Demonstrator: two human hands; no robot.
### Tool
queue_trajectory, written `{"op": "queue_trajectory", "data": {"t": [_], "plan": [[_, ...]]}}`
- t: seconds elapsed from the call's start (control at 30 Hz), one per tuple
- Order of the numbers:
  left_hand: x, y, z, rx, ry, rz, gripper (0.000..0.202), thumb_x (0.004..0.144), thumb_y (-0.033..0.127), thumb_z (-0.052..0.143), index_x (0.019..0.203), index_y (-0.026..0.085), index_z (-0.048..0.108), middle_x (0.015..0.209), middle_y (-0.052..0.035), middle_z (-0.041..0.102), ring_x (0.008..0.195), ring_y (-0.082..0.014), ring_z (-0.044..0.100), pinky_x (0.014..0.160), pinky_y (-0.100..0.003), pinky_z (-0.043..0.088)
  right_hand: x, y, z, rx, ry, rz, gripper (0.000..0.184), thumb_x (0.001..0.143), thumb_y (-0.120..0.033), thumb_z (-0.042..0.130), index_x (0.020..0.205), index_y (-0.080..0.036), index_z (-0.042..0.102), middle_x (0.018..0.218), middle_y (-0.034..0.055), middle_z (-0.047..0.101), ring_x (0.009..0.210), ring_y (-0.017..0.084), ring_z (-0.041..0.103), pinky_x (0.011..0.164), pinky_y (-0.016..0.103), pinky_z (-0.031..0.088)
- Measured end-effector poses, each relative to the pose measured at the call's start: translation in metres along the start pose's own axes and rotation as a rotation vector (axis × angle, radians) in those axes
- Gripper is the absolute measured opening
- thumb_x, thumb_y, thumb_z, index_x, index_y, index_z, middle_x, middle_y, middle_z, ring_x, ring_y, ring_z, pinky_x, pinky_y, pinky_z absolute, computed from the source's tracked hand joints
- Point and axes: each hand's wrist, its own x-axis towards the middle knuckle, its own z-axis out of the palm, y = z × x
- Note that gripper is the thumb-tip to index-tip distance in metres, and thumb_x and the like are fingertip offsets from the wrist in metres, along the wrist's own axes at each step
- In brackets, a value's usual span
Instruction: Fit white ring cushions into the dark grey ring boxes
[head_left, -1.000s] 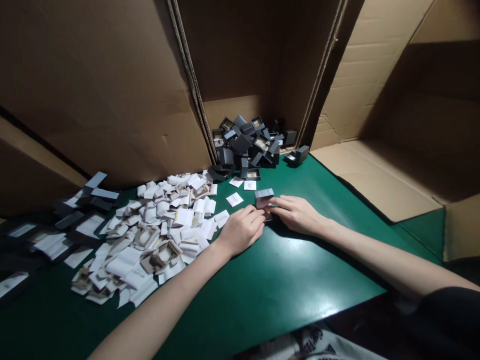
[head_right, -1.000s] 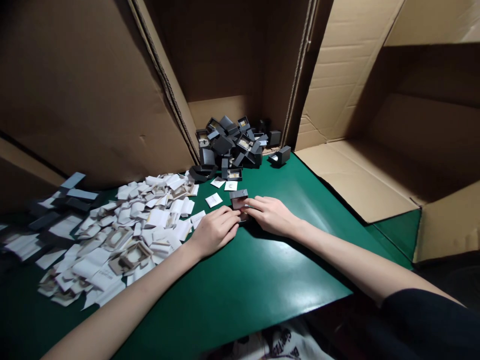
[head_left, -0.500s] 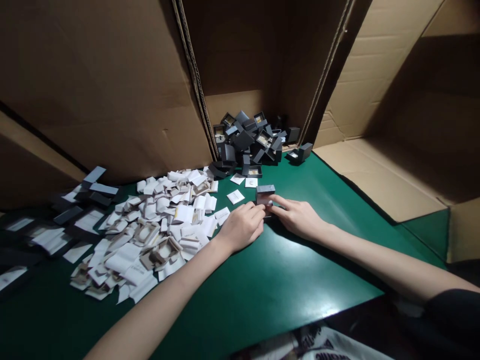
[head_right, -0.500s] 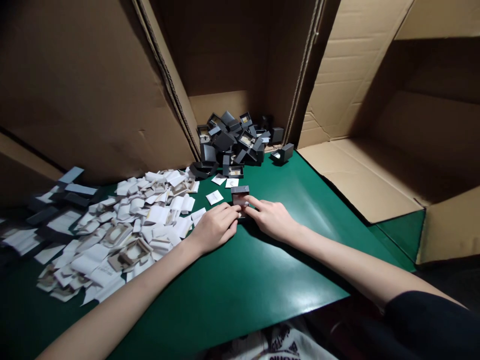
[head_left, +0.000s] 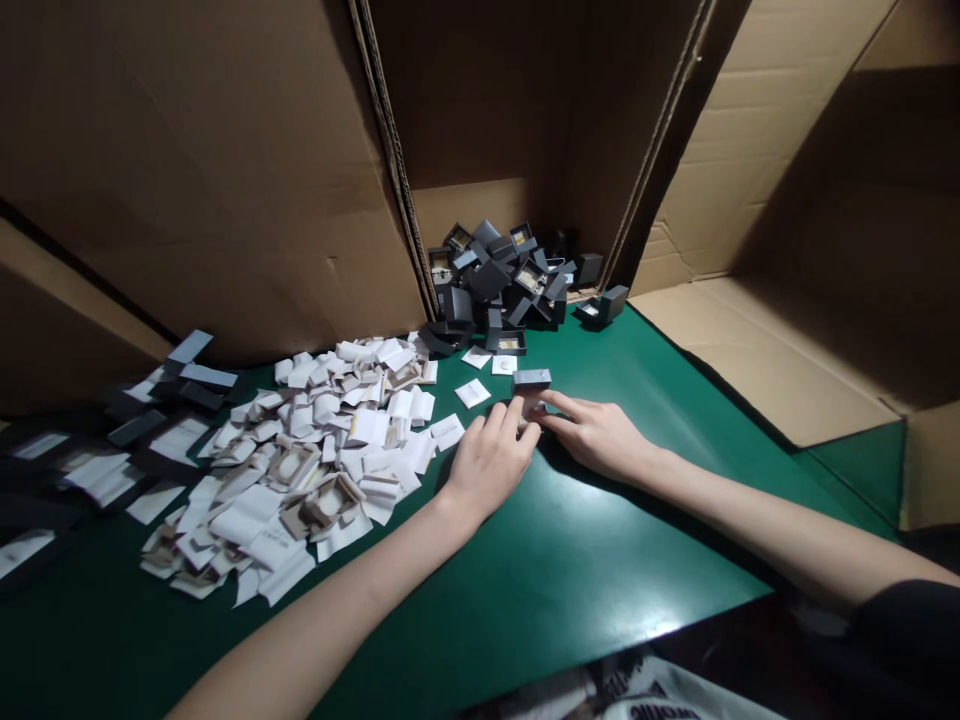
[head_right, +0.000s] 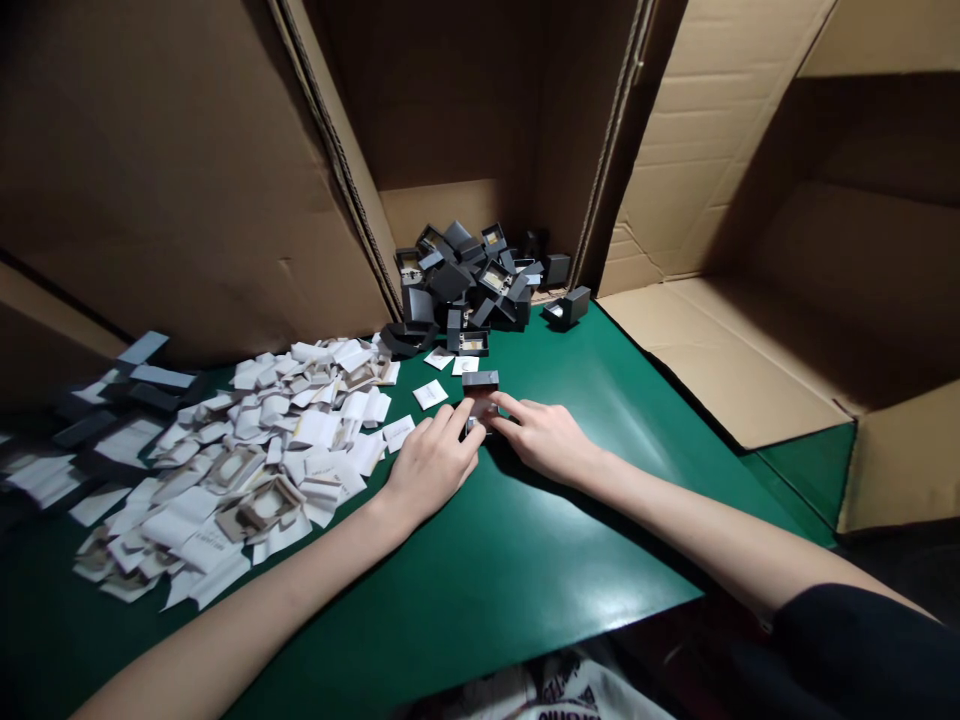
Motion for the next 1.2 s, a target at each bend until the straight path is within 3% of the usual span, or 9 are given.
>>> {"op": "queue_trajectory", "data": {"t": [0.33, 0.73, 1.03, 1.2], "plan": [[0.0013, -0.0020, -0.0003, -0.019, -0.033, -0.004, 0.013, 0.083, 0.015, 0.052, 0.094, 0.016, 0.057, 0.123, -0.0146, 0.057, 0.086, -0.0248, 0.058, 0.063, -0.035, 0.049, -0.0006, -0.0097, -0.0027, -0.098, -0.019, 0.079, 0.031, 0.090, -0.015, 0.043, 0.115, -0.022, 0.060, 0.131, 0.0050, 0.056, 0.078, 0.016, 0.057, 0.046, 0.025, 0.038], [0.0004, -0.0025, 0.0039, -0.017, 0.001, -0.038, 0.025, 0.087, 0.018, 0.047, 0.106, 0.010, 0.061, 0.133, -0.0120, 0.053, 0.088, -0.0258, 0.056, 0.066, -0.038, 0.048, 0.0020, -0.0075, -0.0020, -0.021, -0.016, 0.053, 0.035, 0.089, -0.009, 0.040, 0.118, -0.015, 0.058, 0.135, 0.0099, 0.052, 0.078, 0.015, 0.061, 0.064, 0.028, 0.049], [0.0013, -0.0016, 0.0041, -0.045, -0.026, -0.080, 0.041, 0.088, 0.021, 0.046, 0.126, 0.009, 0.054, 0.139, -0.0113, 0.048, 0.092, -0.0282, 0.055, 0.064, -0.039, 0.045, 0.0021, -0.0072, -0.0027, -0.046, -0.024, 0.057, 0.037, 0.087, -0.009, 0.041, 0.120, -0.016, 0.056, 0.135, 0.0116, 0.052, 0.077, 0.016, 0.063, 0.059, 0.027, 0.047], [0.0030, -0.0008, 0.0016, -0.019, -0.046, -0.066, 0.036, 0.087, 0.021, 0.047, 0.119, 0.009, 0.058, 0.139, -0.0108, 0.048, 0.091, -0.0286, 0.054, 0.063, -0.040, 0.045, 0.0020, -0.0065, -0.0015, -0.060, -0.025, 0.053, 0.037, 0.087, -0.009, 0.041, 0.120, -0.016, 0.056, 0.134, 0.0113, 0.052, 0.076, 0.016, 0.063, 0.059, 0.027, 0.047]]}}
